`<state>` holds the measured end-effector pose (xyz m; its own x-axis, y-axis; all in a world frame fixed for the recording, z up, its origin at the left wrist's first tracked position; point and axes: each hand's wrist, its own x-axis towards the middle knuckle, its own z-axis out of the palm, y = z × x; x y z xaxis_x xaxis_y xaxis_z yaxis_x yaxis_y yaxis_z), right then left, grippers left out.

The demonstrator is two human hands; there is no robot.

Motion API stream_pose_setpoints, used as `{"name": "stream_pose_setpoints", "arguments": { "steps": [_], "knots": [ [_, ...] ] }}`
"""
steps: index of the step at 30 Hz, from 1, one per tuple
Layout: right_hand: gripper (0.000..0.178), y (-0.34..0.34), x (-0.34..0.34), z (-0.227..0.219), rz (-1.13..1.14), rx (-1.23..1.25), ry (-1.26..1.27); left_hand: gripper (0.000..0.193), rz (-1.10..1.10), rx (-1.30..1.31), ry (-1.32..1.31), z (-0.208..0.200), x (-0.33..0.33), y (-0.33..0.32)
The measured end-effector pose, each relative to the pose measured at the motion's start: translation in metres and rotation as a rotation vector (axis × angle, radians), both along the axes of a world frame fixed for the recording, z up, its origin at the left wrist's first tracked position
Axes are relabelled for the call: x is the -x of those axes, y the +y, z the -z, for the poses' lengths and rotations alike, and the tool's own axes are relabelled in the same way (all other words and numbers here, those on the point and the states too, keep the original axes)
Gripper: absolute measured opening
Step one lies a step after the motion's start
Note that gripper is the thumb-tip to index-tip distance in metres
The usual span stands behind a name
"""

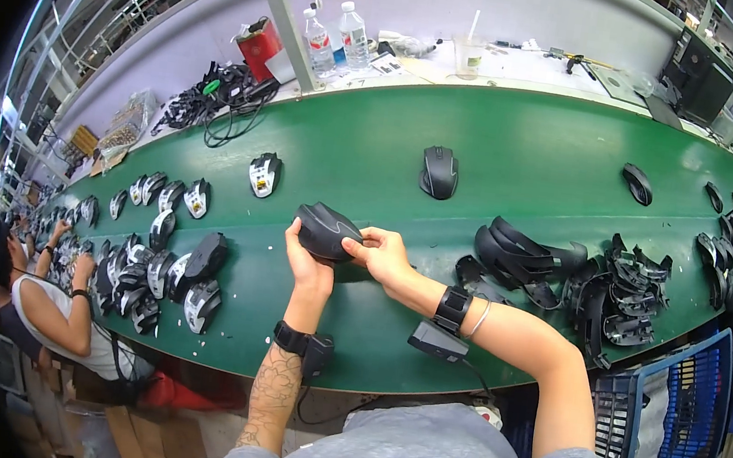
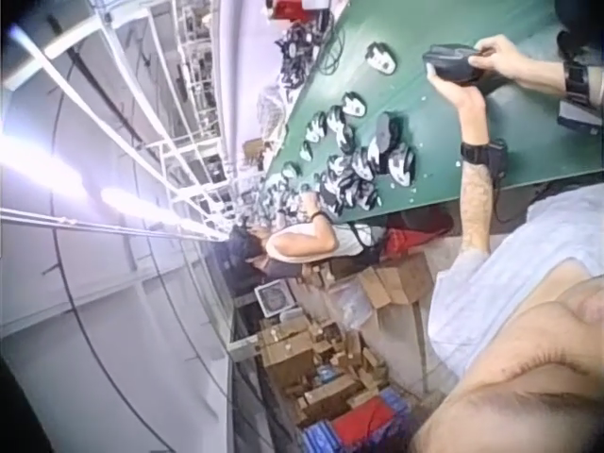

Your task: Manually assemble and inspect computer mice on a production line.

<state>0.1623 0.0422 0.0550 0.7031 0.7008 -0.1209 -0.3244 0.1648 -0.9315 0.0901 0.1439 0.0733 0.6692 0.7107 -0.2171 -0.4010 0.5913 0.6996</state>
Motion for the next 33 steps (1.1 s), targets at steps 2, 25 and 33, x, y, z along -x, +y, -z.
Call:
{"name": "stream_pose_setpoints", "arguments": {
  "steps": [2, 25, 33],
  "knots": [
    [0.030, -0.005, -0.005, -0.008, -0.026, 0.062, 0.076, 0.037, -0.036, -0.003, 0.068, -0.003, -0.012, 0.001],
    [0.060, -0.167, 0.090, -0.038, -0.075, 0.851, -1.171, 0.085, 0.317, -1.718, 1.051, 0.030, -0.024, 0.049],
    [0.057, -0.154, 0.091, -0.067, -0.023, 0.593, -0.981, 0.078, 0.222, -1.765, 0.346, 0.004, 0.044, -0.055]
  ]
}}
